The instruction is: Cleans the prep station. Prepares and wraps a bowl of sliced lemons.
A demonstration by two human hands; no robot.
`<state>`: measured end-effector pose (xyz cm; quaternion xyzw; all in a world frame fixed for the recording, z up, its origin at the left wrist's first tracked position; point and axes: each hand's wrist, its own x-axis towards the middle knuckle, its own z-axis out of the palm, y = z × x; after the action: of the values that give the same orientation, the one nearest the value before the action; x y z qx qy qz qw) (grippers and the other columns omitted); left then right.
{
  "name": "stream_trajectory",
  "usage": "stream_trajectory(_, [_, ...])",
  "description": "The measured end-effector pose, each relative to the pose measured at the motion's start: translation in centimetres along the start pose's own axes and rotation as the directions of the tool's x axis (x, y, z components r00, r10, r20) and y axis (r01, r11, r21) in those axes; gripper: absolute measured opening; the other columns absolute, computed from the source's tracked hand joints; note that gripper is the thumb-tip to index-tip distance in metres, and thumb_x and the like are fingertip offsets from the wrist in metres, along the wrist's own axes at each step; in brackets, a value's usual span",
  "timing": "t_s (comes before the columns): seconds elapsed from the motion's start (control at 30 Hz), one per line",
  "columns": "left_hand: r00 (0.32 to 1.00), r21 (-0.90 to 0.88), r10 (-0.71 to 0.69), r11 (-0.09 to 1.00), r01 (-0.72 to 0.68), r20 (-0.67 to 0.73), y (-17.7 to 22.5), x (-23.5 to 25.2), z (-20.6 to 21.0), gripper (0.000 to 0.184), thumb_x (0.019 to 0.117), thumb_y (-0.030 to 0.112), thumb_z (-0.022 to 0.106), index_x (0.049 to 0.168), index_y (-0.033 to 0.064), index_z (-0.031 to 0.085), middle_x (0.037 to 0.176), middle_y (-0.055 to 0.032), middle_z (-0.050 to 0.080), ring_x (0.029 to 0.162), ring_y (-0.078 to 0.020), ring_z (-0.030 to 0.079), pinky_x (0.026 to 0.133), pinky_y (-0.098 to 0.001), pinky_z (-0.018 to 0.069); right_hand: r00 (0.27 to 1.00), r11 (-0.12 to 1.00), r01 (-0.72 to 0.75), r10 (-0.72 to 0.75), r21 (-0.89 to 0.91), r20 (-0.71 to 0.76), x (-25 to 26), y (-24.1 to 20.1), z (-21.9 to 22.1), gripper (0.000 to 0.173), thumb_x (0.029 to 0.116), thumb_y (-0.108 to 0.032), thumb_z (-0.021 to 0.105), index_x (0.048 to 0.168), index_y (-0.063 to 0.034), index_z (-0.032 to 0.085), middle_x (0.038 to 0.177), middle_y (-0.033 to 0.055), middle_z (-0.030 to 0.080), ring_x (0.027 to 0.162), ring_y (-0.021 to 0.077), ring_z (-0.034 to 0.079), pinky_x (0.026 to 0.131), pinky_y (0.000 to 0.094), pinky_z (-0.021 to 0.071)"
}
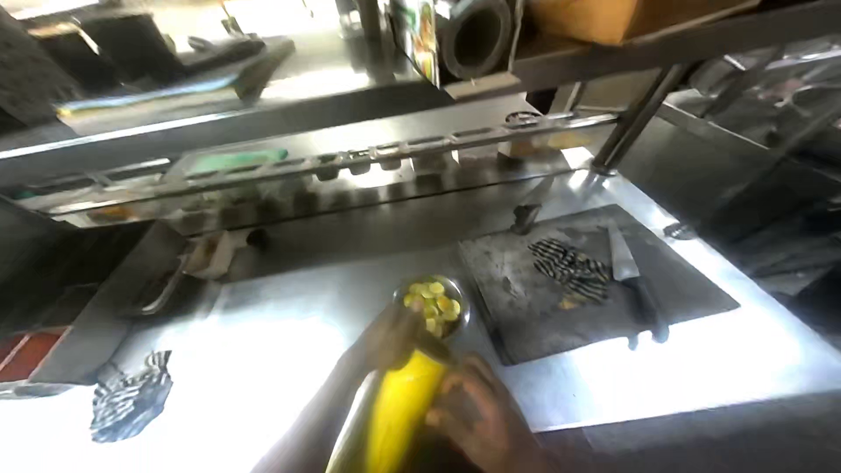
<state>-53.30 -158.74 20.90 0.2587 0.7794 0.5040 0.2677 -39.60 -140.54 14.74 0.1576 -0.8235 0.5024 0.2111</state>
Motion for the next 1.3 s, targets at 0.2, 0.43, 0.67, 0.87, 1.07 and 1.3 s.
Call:
stream_trajectory(0.2, [0.939,0.09,-0.077,0.995,0.049,0.336,1.7,7.0,8.7,0.066,0.1109,0.047,0.017,0.086,0.0028,0.06,0.072,-0.0024,0.05,0.066,-0.0137,0.05,0.067,-0.0358,0.0471,0.908,0.896,-0.418,0.415,0.152,0.047,-4.1,2.4,-5.3,0.066,0.0789,-0.05,0.085,0.115,-0.0081,0.049,0.096,0.0007,0.067,0.089,0.0085,0.068,0.079,0.0294,0.0599])
stream_trajectory(0.43, [0.99,0.147,-0.023,0.989,0.002,0.141,0.0,1.4,5.6,0.038,0.1054,0.037,0.054,0.129,0.0083,0.063,0.122,-0.0066,0.067,0.11,-0.0176,0.066,0.094,-0.043,0.057,0.668,0.572,-0.692,0.738,0.44,0.091,-7.4,3.9,-6.8,0.056,0.0822,-0.023,0.084,0.117,-0.0071,0.043,0.088,0.0092,0.074,0.078,0.0221,0.075,0.07,0.0378,0.0647])
stream_trajectory(0.67, [0.984,0.463,-0.129,0.869,0.172,-0.123,-6.1,-10.4,3.5,0.075,0.0741,0.055,0.085,0.138,0.0225,0.062,0.136,0.0018,0.062,0.127,-0.0162,0.058,0.107,-0.0432,0.0509,0.737,0.707,-0.633,0.675,-0.315,0.032,-6.2,3.6,-11.4,0.082,0.0778,-0.057,0.081,0.146,-0.0224,0.051,0.126,0.0046,0.061,0.107,0.0226,0.063,0.081,0.0478,0.0576])
stream_trajectory(0.87, [0.981,0.482,-0.05,0.866,0.136,-0.188,-6.8,-10.8,4.0,0.07,0.0735,0.063,0.081,0.131,0.0254,0.066,0.127,0.0077,0.066,0.118,-0.01,0.062,0.1,-0.0376,0.0553,0.888,0.772,-0.212,0.408,-0.6,0.211,-1.9,3.2,-11.3,0.026,0.0972,-0.038,0.059,0.107,-0.0245,0.078,0.104,-0.0039,0.068,0.096,0.0177,0.065,0.078,0.0411,0.0555])
stream_trajectory(1.07, [0.973,0.521,-0.049,0.837,0.164,-0.227,-6.5,-11.1,4.4,0.066,0.0689,0.062,0.084,0.125,0.0301,0.069,0.125,0.0122,0.066,0.116,-0.0084,0.062,0.097,-0.0392,0.0566,0.806,0.589,0.198,0.358,-0.783,0.472,1.7,1.2,-10.3,0.009,0.0859,-0.019,0.072,0.079,-0.0136,0.07,0.082,0.004,0.066,0.083,0.0249,0.067,0.075,0.0443,0.0546])
stream_trajectory(1.3, [0.975,0.535,-0.062,0.828,0.168,-0.211,-6.5,-10.7,4.4,0.067,0.0717,0.065,0.081,0.127,0.0291,0.068,0.127,0.0108,0.066,0.119,-0.0097,0.061,0.099,-0.039,0.0554,0.687,0.63,0.139,0.494,-0.764,0.533,3.0,1.2,-9.9,0.016,0.0879,-0.027,0.066,0.082,-0.0129,0.067,0.079,0.0035,0.065,0.079,0.0212,0.067,0.067,0.039,0.0532])
